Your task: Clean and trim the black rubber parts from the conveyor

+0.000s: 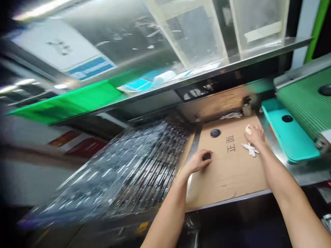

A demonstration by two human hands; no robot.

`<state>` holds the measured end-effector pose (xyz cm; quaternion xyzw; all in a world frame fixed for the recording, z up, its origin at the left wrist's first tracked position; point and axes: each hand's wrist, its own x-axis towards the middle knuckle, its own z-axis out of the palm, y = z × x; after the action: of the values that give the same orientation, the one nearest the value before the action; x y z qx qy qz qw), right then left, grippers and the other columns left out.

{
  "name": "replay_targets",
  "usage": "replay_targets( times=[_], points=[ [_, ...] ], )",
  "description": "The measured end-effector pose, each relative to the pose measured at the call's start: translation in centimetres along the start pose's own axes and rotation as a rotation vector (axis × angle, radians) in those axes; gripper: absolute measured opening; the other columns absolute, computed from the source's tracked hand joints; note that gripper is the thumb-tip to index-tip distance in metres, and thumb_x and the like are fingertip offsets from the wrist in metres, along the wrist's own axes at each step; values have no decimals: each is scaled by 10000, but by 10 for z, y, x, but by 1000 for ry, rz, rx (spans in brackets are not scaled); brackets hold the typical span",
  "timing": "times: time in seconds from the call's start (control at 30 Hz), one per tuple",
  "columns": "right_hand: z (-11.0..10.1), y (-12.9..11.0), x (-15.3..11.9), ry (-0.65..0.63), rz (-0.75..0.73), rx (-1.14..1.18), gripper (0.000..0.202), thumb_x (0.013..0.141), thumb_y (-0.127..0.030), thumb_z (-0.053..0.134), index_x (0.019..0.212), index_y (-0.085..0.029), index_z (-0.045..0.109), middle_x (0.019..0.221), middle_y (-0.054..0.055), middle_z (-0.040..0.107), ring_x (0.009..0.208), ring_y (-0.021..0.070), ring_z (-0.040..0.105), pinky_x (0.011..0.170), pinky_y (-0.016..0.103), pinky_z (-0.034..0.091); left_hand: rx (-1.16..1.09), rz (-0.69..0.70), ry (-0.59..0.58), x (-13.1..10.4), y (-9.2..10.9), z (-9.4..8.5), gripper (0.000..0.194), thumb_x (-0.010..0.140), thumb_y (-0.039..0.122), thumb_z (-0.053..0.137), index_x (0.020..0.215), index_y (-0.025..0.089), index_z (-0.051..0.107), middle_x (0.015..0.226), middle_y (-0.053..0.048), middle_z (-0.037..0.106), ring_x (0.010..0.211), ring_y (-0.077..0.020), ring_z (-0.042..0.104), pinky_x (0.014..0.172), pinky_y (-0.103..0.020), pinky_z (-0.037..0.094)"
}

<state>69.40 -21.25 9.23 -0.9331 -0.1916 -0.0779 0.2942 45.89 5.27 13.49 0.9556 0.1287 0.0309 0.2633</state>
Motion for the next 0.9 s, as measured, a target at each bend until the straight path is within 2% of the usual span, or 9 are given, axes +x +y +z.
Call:
replay_targets(
  times=[0.13, 0.2, 0.27, 0.33, 0.43, 0.53, 0.67, 0.77, 0.9],
  points=[
    [-53, -15, -65, 40, -192, 128, 406, 917, -366, 673, 1274, -172, 663, 1269, 134, 669, 1183, 260, 586, 1045, 400, 450, -72, 73, -74, -64, 29, 14, 478, 775, 467, 734, 1223, 301, 724, 1285, -86, 719, 1238, -341, 649, 1136, -521, 468],
    [-80, -11, -127, 188, -425, 237, 248, 961, -296, 610, 1191, -238, 685, 1201, 80, 704, 1132, 223, 624, 1018, 385, 478, -219, 124, -249, -109, 40, 40, 532, 784, 548, 741, 1296, 416, 691, 1367, -31, 690, 1316, -327, 610, 1171, -502, 452],
    [-101, 6, -201, 349, -528, 320, 203, 940, -229, 620, 1124, -269, 695, 983, 40, 733, 925, 208, 673, 872, 377, 534, -380, 186, -559, -152, 49, 84, 584, 659, 578, 849, 1221, 464, 735, 1338, -27, 709, 1301, -344, 622, 1154, -482, 479],
    [-115, 41, -271, 588, -288, 346, 217, 929, -194, 613, 1117, -272, 690, 905, 42, 718, 830, 213, 672, 786, 387, 552, -490, 136, -713, -186, 60, 143, 587, 641, 580, 866, 1191, 399, 769, 1360, -67, 696, 1308, -354, 617, 1162, -471, 470],
    [-118, 123, -333, 849, 313, 227, 224, 936, -299, 620, 1141, -232, 681, 1095, 111, 700, 962, 249, 673, 849, 422, 558, -448, -97, -645, -213, 71, 233, 617, 727, 612, 776, 1246, 281, 746, 1360, -132, 686, 1329, -368, 601, 1193, -506, 421],
    [-103, 197, -332, 672, 572, 263, 621, 790, -483, 750, 1309, -176, 604, 1320, 173, 637, 1179, 310, 625, 959, 468, 542, -393, -100, -640, -222, 64, 291, 598, 736, 610, 752, 1219, 257, 746, 1291, -151, 712, 1288, -375, 628, 1168, -509, 446],
    [-85, 239, -291, 431, 545, 557, 588, 754, -506, 737, 1202, -148, 607, 1163, 140, 732, 1087, 262, 682, 1015, 444, 526, -413, 19, -657, -227, 49, 312, 566, 708, 590, 806, 1166, 262, 750, 1246, -142, 722, 1233, -359, 657, 1129, -495, 479],
    [-89, 232, -281, 538, 599, 562, 498, 741, -496, 753, 1063, -147, 603, 1062, 149, 746, 973, 247, 706, 965, 434, 553, -468, -32, -666, -227, 51, 311, 578, 697, 555, 846, 1174, 245, 740, 1223, -112, 737, 1204, -339, 668, 1112, -488, 480],
    [-120, 176, -321, 789, 429, 639, 609, 760, -475, 798, 1220, -190, 519, 1255, 156, 677, 845, 183, 710, 813, 387, 611, -554, -175, -538, -228, 53, 314, 589, 738, 490, 845, 1233, 194, 725, 1265, -119, 729, 1220, -316, 661, 1118, -466, 468]
  ],
)
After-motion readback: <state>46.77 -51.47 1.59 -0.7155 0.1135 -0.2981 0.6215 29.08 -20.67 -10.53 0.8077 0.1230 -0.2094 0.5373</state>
